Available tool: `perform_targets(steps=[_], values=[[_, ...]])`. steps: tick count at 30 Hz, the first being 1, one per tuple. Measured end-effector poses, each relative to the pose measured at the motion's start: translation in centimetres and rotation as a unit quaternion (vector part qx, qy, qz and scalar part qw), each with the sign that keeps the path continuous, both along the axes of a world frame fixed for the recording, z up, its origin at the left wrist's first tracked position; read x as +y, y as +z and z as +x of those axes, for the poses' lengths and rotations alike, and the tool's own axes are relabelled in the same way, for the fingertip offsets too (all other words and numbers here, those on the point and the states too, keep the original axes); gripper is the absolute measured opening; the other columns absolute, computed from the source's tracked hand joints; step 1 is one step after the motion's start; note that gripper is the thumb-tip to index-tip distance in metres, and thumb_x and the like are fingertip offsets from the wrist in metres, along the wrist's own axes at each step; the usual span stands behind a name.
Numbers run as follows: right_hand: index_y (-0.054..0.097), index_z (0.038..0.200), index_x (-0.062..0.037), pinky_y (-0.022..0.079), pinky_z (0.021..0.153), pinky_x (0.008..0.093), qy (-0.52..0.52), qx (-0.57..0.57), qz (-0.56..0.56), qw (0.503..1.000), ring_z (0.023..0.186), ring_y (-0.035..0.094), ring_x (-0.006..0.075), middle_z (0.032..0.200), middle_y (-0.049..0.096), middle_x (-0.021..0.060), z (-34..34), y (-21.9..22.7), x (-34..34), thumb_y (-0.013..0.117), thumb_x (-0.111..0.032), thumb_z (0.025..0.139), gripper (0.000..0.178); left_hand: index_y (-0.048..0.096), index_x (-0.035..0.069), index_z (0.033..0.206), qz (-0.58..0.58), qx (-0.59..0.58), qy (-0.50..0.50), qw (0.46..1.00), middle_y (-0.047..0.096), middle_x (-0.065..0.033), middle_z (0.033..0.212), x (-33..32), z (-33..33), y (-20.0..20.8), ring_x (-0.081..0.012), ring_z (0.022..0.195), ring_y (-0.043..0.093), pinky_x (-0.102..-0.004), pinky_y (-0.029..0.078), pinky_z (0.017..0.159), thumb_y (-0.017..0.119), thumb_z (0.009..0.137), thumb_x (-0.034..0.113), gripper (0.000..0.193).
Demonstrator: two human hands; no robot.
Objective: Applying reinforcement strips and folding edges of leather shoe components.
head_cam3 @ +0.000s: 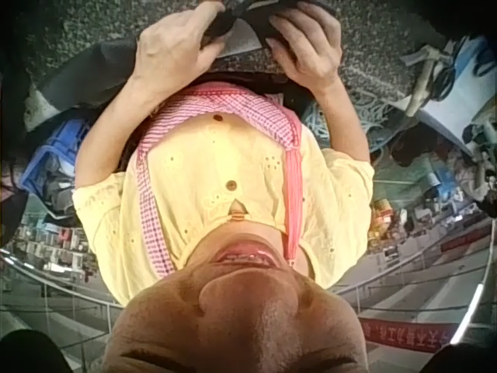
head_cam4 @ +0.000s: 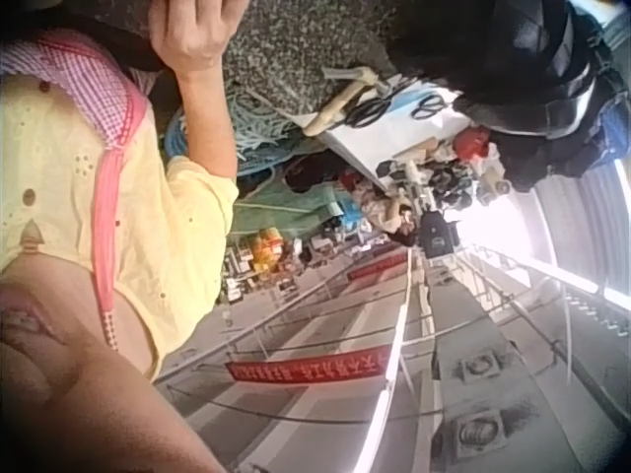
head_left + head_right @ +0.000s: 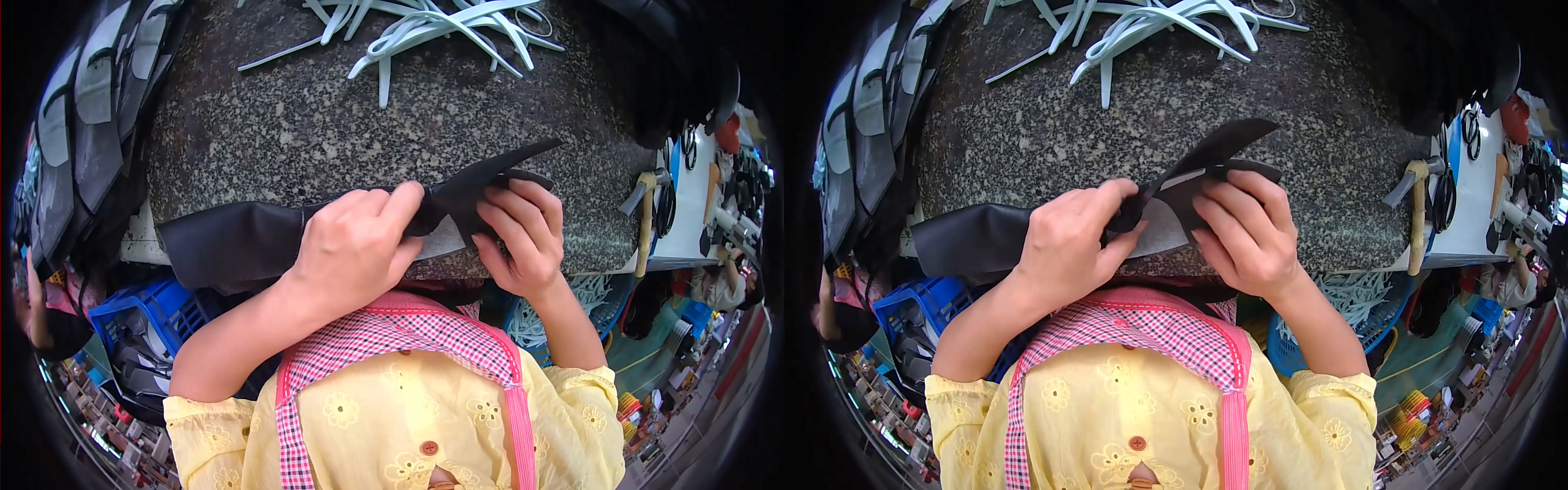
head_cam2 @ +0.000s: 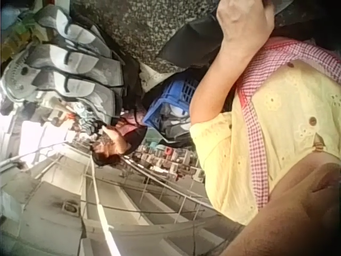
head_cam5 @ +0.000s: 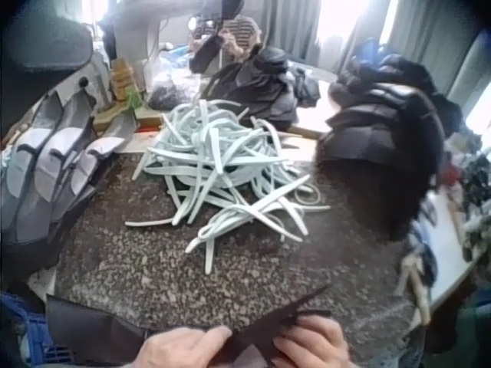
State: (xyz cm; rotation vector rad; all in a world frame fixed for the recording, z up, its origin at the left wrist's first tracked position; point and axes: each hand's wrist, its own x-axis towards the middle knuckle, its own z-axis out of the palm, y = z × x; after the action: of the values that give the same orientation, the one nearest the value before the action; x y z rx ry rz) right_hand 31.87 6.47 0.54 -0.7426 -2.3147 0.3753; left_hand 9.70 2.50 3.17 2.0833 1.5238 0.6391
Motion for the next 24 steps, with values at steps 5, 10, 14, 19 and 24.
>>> perform_targets(steps=[5, 10, 14, 19, 24], values=[[0.061, 0.111, 0.0034, 0.043, 0.094, 0.0434, -0.057, -0.095, -0.045, 0.993, 0.110, 0.052, 0.0353, 0.116, 0.057, 0.0158, -0.1, -0.7, -0.8, 0.070, -0.011, 0.066, 0.048, 0.058, 0.004, 0.085, 0.011, -0.106, 0.100, 0.989, 0.060, -0.0115, 0.070, 0.9, 1.1, -1.1, -0.0288, 0.063, 0.062, -0.0380, 0.048, 0.056, 0.066, 0.078, 0.009, 0.012], [0.059, 0.118, 0.0026, 0.040, 0.096, 0.0463, -0.062, -0.157, -0.057, 0.984, 0.111, 0.049, 0.0368, 0.122, 0.052, 0.0151, 0.2, -1.2, -1.1, 0.070, -0.012, 0.067, 0.054, 0.057, 0.005, 0.086, 0.004, -0.101, 0.086, 0.991, 0.061, -0.0116, 0.068, 1.1, 1.2, -1.1, -0.0291, 0.061, 0.063, -0.0381, 0.049, 0.054, 0.064, 0.078, 0.006, 0.010], [0.062, 0.112, 0.0024, 0.042, 0.093, 0.0468, -0.068, -0.145, -0.051, 0.986, 0.109, 0.050, 0.0360, 0.120, 0.052, 0.0143, 0.0, -1.2, -1.1, 0.070, -0.011, 0.066, 0.049, 0.056, 0.004, 0.085, -0.022, -0.068, 0.069, 0.995, 0.063, -0.0123, 0.075, 1.2, 1.3, -0.5, -0.0278, 0.065, 0.063, -0.0364, 0.050, 0.056, 0.064, 0.076, 0.006, 0.012], [0.065, 0.100, -0.0022, 0.043, 0.090, 0.0483, -0.078, -0.124, -0.028, 0.989, 0.106, 0.051, 0.0364, 0.114, 0.053, 0.0136, -1.0, -1.4, -1.4, 0.069, -0.009, 0.065, 0.036, 0.057, 0.002, 0.078, 0.235, 0.115, -0.086, 0.961, 0.067, -0.0182, 0.100, -0.3, 2.4, -2.3, -0.0216, 0.071, 0.061, -0.0283, 0.051, 0.060, 0.057, 0.074, 0.007, 0.007], [0.063, 0.106, -0.0084, 0.043, 0.087, 0.0477, -0.085, -0.151, -0.083, 0.981, 0.107, 0.052, 0.0341, 0.119, 0.053, 0.0112, -1.0, -1.3, -1.5, 0.071, -0.016, 0.067, 0.041, 0.057, 0.002, 0.074, 0.289, 0.268, -0.147, 0.907, 0.067, -0.0189, 0.102, -0.7, 2.9, -2.8, -0.0215, 0.069, 0.060, -0.0246, 0.047, 0.059, 0.052, 0.080, 0.013, 0.014]])
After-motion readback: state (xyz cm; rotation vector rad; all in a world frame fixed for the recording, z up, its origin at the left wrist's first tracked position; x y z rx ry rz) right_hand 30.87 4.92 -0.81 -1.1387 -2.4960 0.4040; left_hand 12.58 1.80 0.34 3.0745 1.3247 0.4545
